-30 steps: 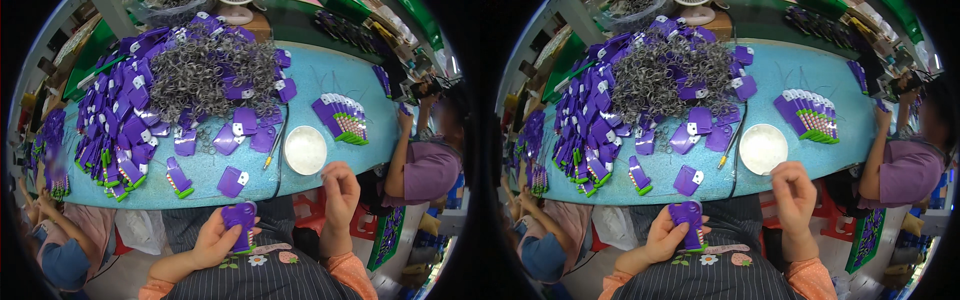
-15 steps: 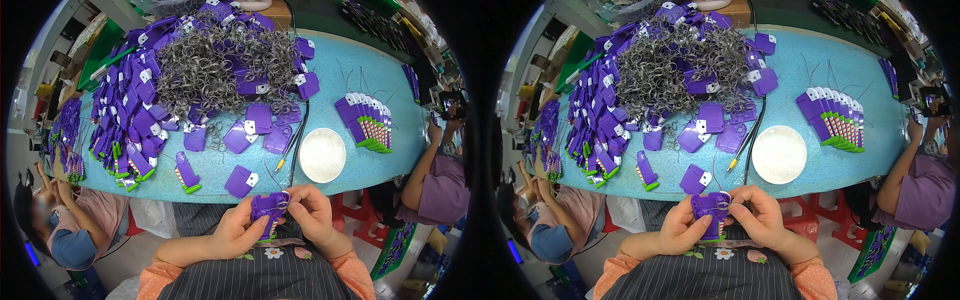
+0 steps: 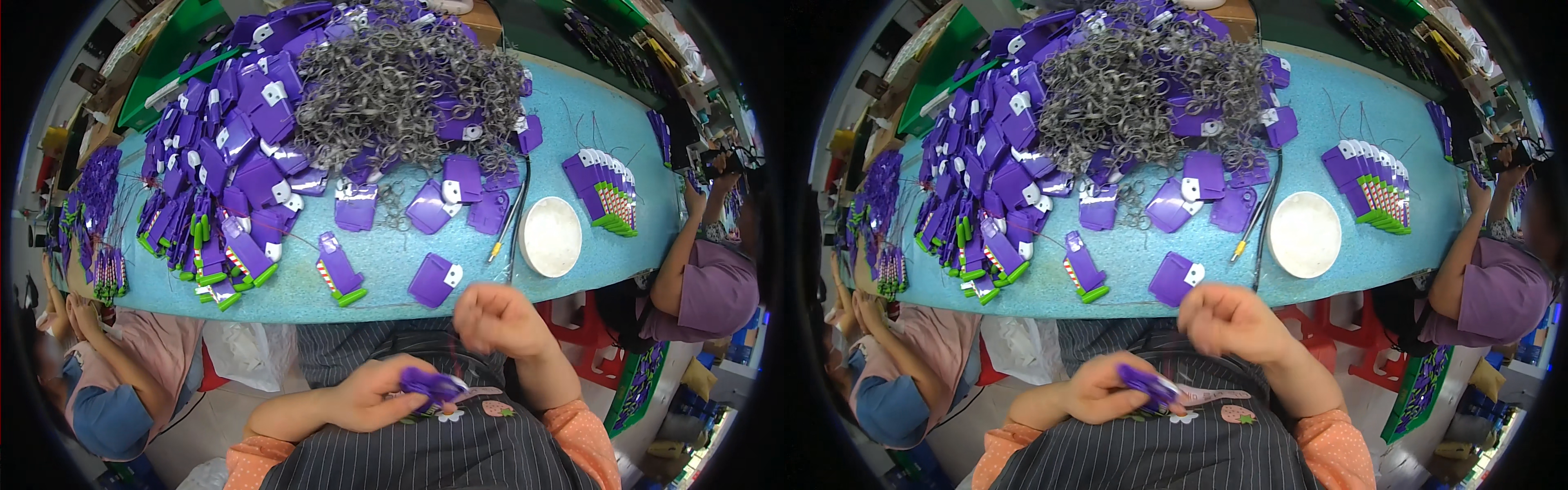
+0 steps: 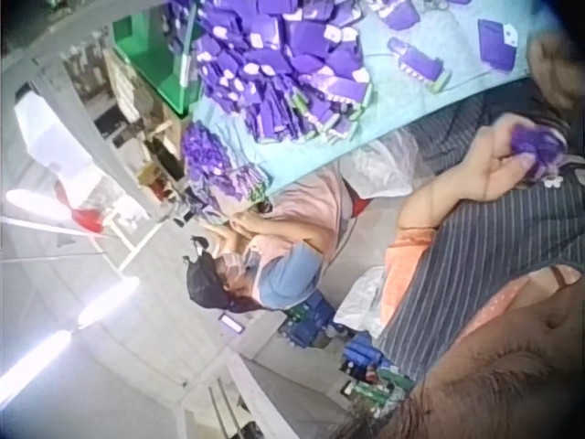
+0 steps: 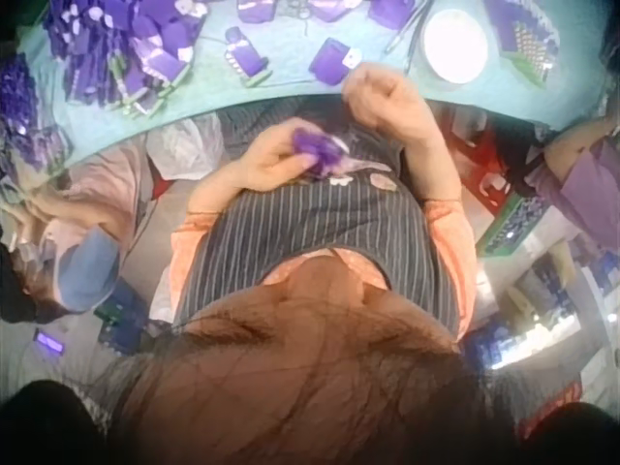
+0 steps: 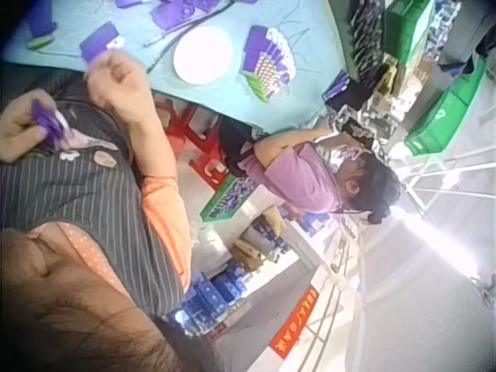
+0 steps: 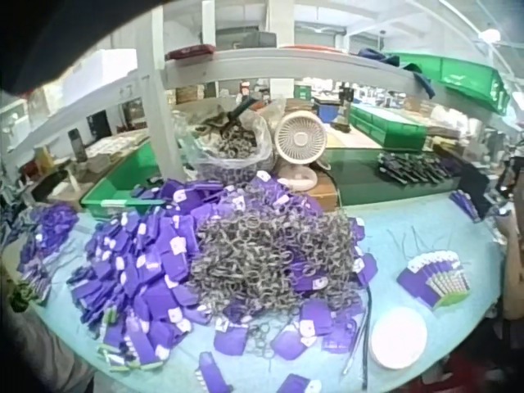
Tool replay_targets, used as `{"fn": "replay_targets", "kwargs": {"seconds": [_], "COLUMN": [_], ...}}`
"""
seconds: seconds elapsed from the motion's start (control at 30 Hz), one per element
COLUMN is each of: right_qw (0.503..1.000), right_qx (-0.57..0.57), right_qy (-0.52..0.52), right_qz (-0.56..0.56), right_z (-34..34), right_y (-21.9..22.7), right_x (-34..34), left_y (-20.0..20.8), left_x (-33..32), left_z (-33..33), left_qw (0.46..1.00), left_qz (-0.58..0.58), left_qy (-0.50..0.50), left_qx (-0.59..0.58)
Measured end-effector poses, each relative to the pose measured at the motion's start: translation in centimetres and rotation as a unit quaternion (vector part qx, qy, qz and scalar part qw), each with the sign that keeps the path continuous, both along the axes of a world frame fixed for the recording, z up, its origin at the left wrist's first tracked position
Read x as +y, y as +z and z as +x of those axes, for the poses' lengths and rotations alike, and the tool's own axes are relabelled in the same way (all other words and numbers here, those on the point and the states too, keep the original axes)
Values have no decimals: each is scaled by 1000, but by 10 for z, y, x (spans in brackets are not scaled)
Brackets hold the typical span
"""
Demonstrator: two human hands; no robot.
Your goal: The person assembles purple plastic components by inserting a grey wire into a slot on each piece. They handle the parts one at a time, picking them from a pile on the table, threading the wire, and placing the finished unit into a growing stack.
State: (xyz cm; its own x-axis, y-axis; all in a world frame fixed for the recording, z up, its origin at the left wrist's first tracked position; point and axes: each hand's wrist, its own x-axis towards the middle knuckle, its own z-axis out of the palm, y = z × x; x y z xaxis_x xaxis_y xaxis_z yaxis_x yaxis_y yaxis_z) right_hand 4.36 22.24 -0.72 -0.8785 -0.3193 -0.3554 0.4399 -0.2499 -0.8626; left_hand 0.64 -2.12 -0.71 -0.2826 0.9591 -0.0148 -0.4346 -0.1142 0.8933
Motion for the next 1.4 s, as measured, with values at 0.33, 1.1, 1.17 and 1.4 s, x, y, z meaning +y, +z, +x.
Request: {"fn": "replay_targets", "kwargs": {"seconds": [0.33,1.1,1.17,1.4], "right_qw": [900,974,976,959], "right_qx": [120,0,-46,-100], "right_qy": [-185,-221,-204,-145], "right_qz": [377,51,-58,-222], "right_z": [15,9,9,10], "right_y": [-3,1,-8,-10], "right_x": [-34,-43,-41,-39], "left_y": [-15,4,5,-5], "left_x": [-20,13,14,14], "left_z": [14,0,0,10], "left_qw": [951,973,976,975], "left_qz": [-123,-204,-184,-128], "left_qy": [143,107,115,175], "left_qx": [-245,-1,8,42]}}
